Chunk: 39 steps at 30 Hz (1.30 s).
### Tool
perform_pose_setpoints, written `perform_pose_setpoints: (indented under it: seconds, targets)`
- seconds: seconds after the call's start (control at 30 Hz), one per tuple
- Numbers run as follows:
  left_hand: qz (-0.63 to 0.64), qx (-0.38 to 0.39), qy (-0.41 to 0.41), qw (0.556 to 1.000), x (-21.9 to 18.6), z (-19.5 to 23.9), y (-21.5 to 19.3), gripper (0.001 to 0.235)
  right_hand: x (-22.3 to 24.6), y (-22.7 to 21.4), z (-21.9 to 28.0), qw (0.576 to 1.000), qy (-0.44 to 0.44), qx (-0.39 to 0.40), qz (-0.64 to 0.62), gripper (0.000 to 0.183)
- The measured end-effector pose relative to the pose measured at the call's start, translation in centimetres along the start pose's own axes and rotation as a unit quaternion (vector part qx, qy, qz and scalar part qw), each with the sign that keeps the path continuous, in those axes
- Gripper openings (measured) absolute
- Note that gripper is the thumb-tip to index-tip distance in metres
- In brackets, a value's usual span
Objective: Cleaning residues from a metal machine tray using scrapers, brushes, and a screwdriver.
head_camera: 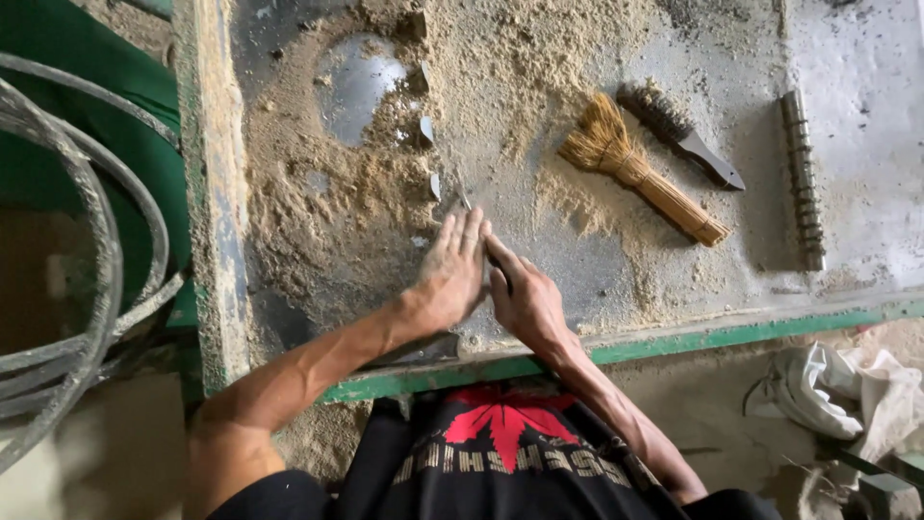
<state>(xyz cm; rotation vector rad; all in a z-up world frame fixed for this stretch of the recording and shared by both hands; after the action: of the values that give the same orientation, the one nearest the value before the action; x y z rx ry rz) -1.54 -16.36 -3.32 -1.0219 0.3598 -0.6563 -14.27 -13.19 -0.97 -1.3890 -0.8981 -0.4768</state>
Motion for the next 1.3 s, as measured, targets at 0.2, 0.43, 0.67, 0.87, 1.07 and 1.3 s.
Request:
perform_pose_setpoints:
  seconds: [0.2,0.43,0.67,0.87,1.07,1.3]
  targets:
    - [-0.091,0.005,-0.05,0.995,3.0,-3.1,0.4,0.087,-0.2,-0.4,-4.8,0.996,0.071,0.061,0.006,0.055]
    - [0.101,0.017,-0.028,0.994,-2.8,0.1,-2.0,0.086,1.9,-5.0,0.9,0.998,-0.018,0.035,-0.039,0.054]
    - [0.08,0.063,0.004,0.995,-3.9,1.3,-1.1,0.088,1.6,-4.2,1.8,0.99,0.107,0.089,-0.037,0.049]
    - [0.005,0.04,0.02,0.999,-2.0,-0.2,-1.3,0.083,1.1,-3.2,0.0,0.996,0.059,0.052,-0.045,0.05]
    - [-0.033,0.001,-0.003,0.999,0.1,-2.0,-1.3,0.082,-0.9,-1.5,-2.1,0.997,0.046,0.05,-0.029,0.052]
    - [-0.03,-0.097,-0.057,0.993,3.4,-4.6,-0.3,0.077,-2.9,-0.4,-5.4,0.995,0.038,0.06,-0.065,0.052]
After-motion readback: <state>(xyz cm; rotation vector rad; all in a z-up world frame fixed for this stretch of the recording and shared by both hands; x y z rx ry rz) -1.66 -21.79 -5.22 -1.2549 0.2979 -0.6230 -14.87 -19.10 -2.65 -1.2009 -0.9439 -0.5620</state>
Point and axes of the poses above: each hand's wrist, its own z-axis away from the middle knuckle, its own y-axis out of the palm, x = y × z, the point moved 4 cm from there along -z, towards the middle knuckle, and after that the axes turned 2 degrees about -z, right-handed, at the moved point
